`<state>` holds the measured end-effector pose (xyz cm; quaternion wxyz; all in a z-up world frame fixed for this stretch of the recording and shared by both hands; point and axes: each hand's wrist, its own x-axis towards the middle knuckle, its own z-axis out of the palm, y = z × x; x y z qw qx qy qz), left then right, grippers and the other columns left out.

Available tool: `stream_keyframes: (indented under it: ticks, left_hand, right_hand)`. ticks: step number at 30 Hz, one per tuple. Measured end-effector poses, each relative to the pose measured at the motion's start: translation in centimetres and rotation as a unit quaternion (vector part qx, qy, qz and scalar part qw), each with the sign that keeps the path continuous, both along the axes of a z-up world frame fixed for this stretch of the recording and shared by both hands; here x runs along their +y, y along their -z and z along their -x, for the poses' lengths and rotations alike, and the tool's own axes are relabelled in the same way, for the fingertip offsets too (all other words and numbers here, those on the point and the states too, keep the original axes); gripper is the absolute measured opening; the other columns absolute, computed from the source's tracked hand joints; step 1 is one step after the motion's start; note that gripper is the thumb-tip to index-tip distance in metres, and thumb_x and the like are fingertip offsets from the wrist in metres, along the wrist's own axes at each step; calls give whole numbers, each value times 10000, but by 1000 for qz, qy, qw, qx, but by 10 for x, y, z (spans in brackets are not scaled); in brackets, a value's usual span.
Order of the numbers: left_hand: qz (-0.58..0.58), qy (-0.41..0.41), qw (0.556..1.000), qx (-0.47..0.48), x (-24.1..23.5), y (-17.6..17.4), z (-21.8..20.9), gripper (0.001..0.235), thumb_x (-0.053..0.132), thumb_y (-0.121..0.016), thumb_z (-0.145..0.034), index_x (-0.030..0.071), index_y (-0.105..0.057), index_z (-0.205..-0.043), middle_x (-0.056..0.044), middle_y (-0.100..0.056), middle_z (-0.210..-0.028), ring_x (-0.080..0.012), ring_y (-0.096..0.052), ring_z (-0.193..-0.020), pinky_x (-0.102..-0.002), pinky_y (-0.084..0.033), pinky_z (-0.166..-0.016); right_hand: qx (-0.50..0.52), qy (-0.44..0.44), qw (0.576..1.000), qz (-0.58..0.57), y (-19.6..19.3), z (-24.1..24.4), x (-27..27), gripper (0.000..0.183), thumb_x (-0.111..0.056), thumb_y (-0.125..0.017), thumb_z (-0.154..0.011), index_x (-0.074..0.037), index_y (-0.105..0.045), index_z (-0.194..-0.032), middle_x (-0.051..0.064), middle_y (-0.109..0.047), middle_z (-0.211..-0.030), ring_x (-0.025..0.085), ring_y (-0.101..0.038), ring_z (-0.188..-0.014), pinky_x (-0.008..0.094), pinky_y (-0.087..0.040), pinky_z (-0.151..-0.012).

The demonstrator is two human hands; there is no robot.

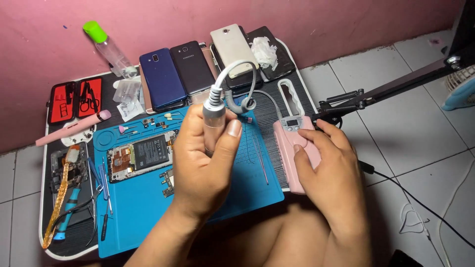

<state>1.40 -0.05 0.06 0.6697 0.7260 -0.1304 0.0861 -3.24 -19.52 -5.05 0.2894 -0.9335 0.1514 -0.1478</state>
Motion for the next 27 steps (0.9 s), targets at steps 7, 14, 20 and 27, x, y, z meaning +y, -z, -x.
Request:
stream_keyframes:
  ticks: [7,14,20,27]
  left_hand:
    - [-33,-26,999,-28,14,-10,-4,78,202,-609,-989,135,-616,-1028,76,-462,-745,-85,-503,-778,-259,-472,-829]
    - [100,23,994,29,38,-10,9,33,104,-574,-993,92,-579,-1024,14,-426,-632,-75,-394,-515,-226,-343,-483]
    - [104,0,994,45,61,-3,15,77,136,-534,-995,75,-559,-1034,-9,-414,-622,-110,-414,-507,-242,-366,-475]
    - [133,-11,989,60,80,12,14,81,108,-542,-987,51,-578,-1031,-23,-425,-651,-111,-431,-498,-233,-355,-476]
  right_hand:
    - [14,-44,999,-2,-1,-8,-9,336,-200,-604,-878,-136,-766,-1165,74,-639,-1394,264,-628,-1206,392,-445,-1042]
    - [-46,-10,998,-42,21,-12,-8,241,-159,-665,-839,-126,-769,-1055,69,-671,-1302,232,-651,-1173,364,-441,-1058]
    - [-51,1,998,-41,24,-12,-5,226,-167,-679,-854,-103,-756,-1057,88,-670,-1307,240,-652,-1172,363,-456,-1045]
    - [-44,22,998,-42,26,-13,-3,225,-179,-671,-844,-98,-748,-1040,81,-671,-1313,240,-643,-1193,369,-455,-1047]
